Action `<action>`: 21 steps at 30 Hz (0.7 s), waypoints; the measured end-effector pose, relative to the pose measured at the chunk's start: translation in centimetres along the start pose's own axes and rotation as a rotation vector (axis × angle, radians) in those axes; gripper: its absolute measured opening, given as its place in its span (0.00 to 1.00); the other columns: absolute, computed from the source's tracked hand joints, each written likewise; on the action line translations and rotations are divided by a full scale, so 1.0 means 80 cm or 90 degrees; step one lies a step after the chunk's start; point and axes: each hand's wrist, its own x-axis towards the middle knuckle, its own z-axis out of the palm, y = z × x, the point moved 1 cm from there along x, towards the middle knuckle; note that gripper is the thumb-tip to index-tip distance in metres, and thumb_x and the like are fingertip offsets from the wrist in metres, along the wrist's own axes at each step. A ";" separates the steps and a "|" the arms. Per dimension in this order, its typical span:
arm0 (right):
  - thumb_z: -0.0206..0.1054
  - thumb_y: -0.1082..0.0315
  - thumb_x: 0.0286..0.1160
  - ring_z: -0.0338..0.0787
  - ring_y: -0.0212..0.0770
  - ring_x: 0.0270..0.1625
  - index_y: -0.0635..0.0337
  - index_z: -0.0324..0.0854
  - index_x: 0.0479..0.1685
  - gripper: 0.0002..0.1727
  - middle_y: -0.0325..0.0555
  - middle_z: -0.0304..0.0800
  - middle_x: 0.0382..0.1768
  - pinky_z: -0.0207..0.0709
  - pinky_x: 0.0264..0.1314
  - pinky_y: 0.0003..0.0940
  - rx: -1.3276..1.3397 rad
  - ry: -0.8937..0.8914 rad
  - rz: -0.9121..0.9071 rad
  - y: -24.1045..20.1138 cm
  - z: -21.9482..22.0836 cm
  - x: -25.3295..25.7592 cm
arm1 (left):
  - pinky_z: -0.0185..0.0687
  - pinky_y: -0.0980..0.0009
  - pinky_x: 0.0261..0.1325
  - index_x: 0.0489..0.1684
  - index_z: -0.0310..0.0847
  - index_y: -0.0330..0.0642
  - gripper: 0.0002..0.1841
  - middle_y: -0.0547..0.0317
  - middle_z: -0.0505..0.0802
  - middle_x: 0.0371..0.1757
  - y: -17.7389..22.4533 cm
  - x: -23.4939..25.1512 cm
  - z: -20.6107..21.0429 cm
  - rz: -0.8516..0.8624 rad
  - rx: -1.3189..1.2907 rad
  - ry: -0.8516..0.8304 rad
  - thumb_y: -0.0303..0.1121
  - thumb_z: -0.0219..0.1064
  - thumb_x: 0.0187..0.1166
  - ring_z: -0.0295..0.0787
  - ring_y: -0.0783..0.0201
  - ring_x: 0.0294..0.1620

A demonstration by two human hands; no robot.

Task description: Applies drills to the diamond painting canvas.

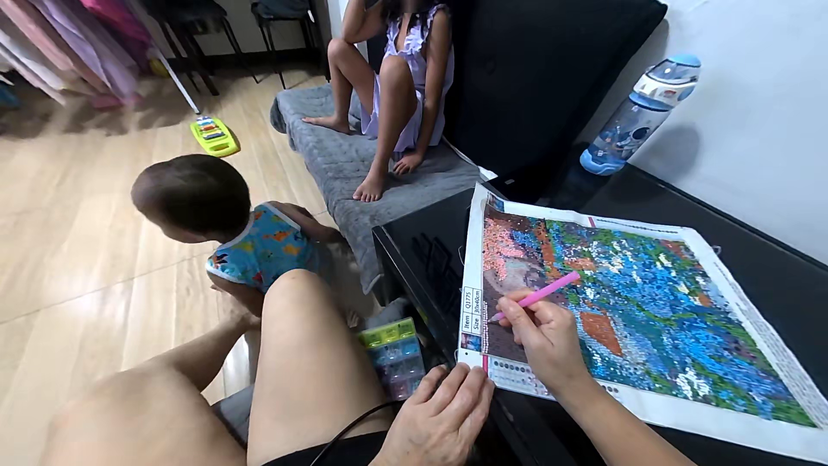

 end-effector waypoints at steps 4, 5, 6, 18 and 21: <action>0.59 0.63 0.79 0.75 0.13 0.21 0.58 0.86 0.29 0.14 0.29 0.83 0.23 0.69 0.25 0.08 -0.020 -0.011 0.003 -0.002 0.000 0.000 | 0.73 0.67 0.71 0.60 0.85 0.46 0.17 0.57 0.93 0.61 0.000 0.000 0.000 0.000 0.000 0.001 0.24 0.52 0.82 0.87 0.60 0.64; 0.60 0.63 0.79 0.75 0.13 0.21 0.59 0.86 0.29 0.14 0.30 0.83 0.23 0.69 0.25 0.09 -0.024 -0.011 0.001 -0.003 0.000 0.000 | 0.73 0.67 0.71 0.60 0.85 0.46 0.17 0.57 0.93 0.61 0.000 -0.001 0.000 0.000 0.000 0.001 0.24 0.52 0.82 0.87 0.60 0.64; 0.60 0.63 0.79 0.75 0.13 0.21 0.59 0.86 0.29 0.14 0.30 0.83 0.23 0.69 0.25 0.09 -0.026 -0.011 -0.002 -0.003 0.001 0.000 | 0.73 0.67 0.71 0.60 0.85 0.46 0.17 0.57 0.93 0.61 0.000 -0.001 0.000 -0.001 0.000 0.001 0.24 0.52 0.82 0.87 0.60 0.64; 0.59 0.63 0.80 0.76 0.13 0.22 0.59 0.86 0.27 0.16 0.30 0.84 0.24 0.71 0.26 0.09 -0.016 -0.014 -0.027 0.001 -0.001 -0.001 | 0.73 0.67 0.71 0.60 0.85 0.46 0.17 0.58 0.92 0.62 0.000 0.000 0.000 0.002 0.000 -0.004 0.24 0.52 0.82 0.87 0.61 0.64; 0.59 0.62 0.80 0.76 0.13 0.23 0.59 0.86 0.27 0.16 0.30 0.84 0.24 0.70 0.27 0.09 -0.028 -0.015 -0.027 0.000 -0.001 -0.002 | 0.73 0.67 0.71 0.60 0.85 0.46 0.17 0.58 0.92 0.62 -0.001 0.000 0.000 0.006 0.003 -0.008 0.24 0.52 0.82 0.87 0.61 0.64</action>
